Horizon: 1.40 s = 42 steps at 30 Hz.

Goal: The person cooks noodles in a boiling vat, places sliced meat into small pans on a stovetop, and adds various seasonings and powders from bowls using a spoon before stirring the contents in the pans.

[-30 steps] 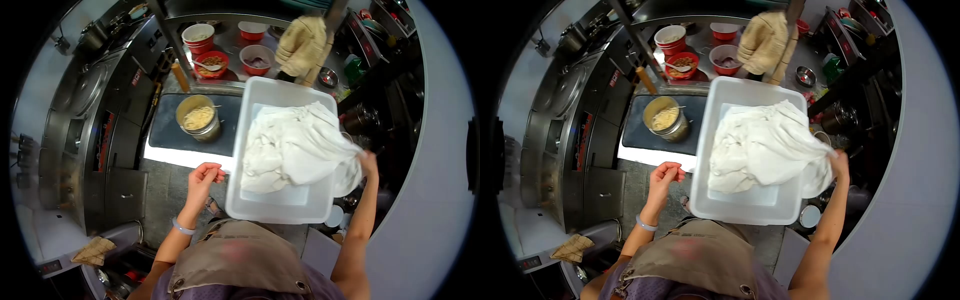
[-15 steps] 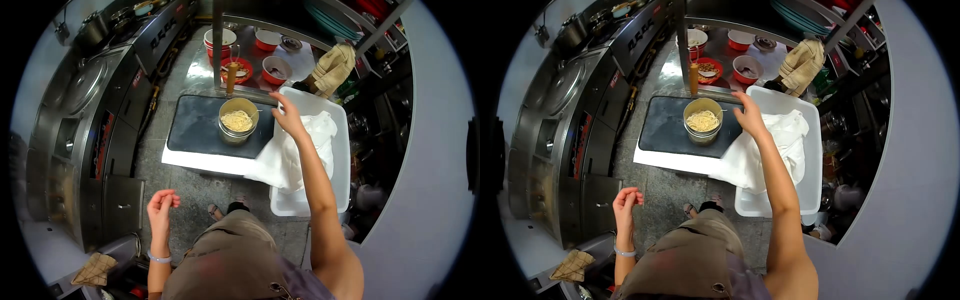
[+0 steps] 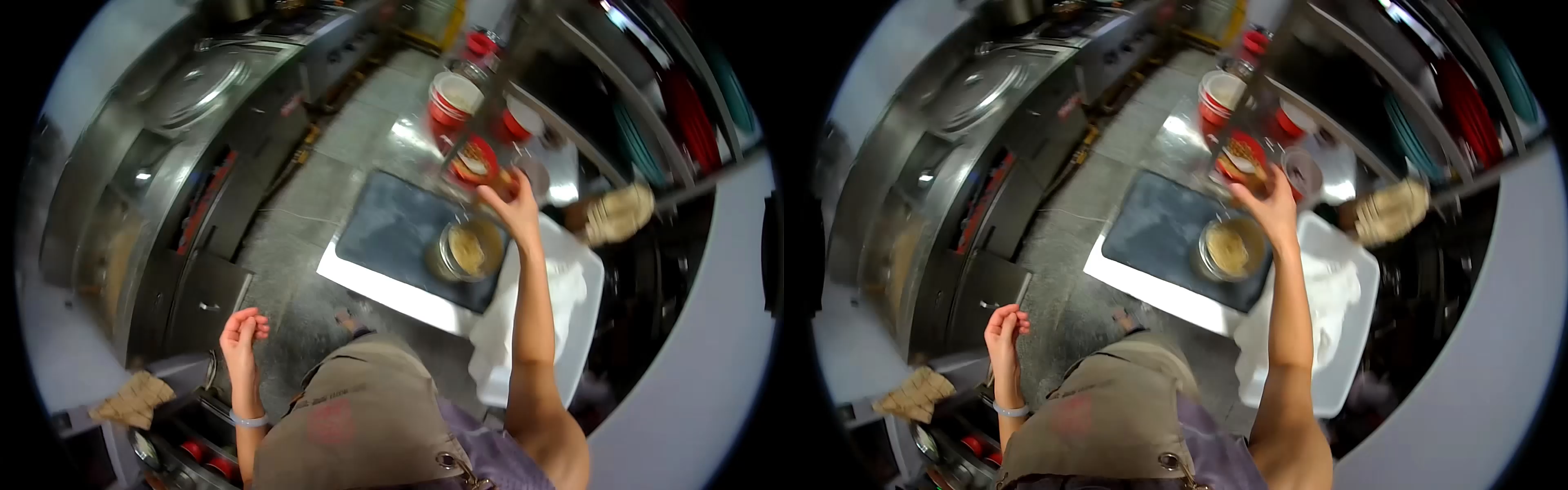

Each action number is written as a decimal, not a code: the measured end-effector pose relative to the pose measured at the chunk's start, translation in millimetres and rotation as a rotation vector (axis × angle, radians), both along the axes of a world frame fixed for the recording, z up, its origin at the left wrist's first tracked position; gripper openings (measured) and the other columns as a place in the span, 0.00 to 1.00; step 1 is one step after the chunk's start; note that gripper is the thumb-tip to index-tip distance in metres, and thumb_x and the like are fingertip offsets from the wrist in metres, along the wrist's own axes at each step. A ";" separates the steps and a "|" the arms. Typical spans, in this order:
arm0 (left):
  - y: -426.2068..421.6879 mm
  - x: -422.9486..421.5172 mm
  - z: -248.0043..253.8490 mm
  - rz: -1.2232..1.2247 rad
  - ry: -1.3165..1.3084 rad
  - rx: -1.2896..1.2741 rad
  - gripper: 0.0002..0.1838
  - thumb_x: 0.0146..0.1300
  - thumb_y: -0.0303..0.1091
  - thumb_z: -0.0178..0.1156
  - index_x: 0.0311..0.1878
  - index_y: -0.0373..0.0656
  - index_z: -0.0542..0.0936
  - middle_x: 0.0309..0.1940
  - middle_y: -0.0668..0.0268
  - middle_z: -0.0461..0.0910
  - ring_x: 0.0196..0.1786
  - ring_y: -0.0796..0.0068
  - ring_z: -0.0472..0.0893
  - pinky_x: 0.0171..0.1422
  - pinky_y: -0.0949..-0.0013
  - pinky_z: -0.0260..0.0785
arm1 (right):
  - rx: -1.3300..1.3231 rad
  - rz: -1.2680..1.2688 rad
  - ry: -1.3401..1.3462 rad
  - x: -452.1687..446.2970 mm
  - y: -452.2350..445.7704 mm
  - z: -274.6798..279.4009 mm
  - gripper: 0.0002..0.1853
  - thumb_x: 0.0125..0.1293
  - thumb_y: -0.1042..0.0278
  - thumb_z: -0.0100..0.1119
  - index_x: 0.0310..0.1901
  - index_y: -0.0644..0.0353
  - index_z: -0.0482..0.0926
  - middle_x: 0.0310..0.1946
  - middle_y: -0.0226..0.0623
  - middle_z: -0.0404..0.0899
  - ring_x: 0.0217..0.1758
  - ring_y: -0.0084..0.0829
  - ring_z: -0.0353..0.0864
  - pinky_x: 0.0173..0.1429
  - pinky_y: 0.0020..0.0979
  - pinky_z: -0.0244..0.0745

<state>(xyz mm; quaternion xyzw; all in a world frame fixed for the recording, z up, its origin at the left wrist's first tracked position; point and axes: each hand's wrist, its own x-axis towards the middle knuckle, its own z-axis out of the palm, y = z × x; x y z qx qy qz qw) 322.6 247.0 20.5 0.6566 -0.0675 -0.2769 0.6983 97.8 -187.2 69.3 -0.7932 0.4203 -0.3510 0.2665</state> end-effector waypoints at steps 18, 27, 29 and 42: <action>163.8 99.4 -23.2 0.674 -0.009 -0.057 0.08 0.65 0.28 0.52 0.43 0.34 0.77 0.32 0.62 0.80 0.31 0.80 0.77 0.36 0.78 0.70 | 0.158 1.194 0.121 429.6 180.2 150.0 0.08 0.57 0.72 0.65 0.35 0.65 0.78 0.27 0.29 0.79 0.28 0.16 0.74 0.31 0.20 0.71; 286.0 106.5 -25.3 1.149 -0.091 0.090 0.08 0.65 0.28 0.52 0.43 0.37 0.77 0.30 0.65 0.80 0.30 0.81 0.76 0.35 0.79 0.68 | 0.180 1.873 0.178 681.2 336.5 92.3 0.11 0.53 0.84 0.61 0.39 0.63 0.79 0.36 0.27 0.80 0.36 0.17 0.75 0.41 0.20 0.71; 303.9 100.6 -33.4 1.276 -0.067 0.080 0.07 0.66 0.29 0.52 0.43 0.37 0.77 0.29 0.65 0.80 0.29 0.81 0.76 0.35 0.79 0.68 | 0.113 1.889 0.310 736.0 377.4 63.5 0.12 0.51 0.86 0.61 0.38 0.62 0.81 0.31 0.25 0.80 0.34 0.16 0.75 0.41 0.19 0.71; 303.7 48.3 -38.2 1.864 0.038 0.212 0.07 0.66 0.33 0.53 0.41 0.41 0.78 0.30 0.67 0.80 0.28 0.82 0.76 0.33 0.79 0.68 | 0.136 2.005 0.372 868.2 553.3 -204.3 0.10 0.47 0.80 0.66 0.33 0.58 0.81 0.24 0.27 0.77 0.29 0.19 0.72 0.37 0.23 0.69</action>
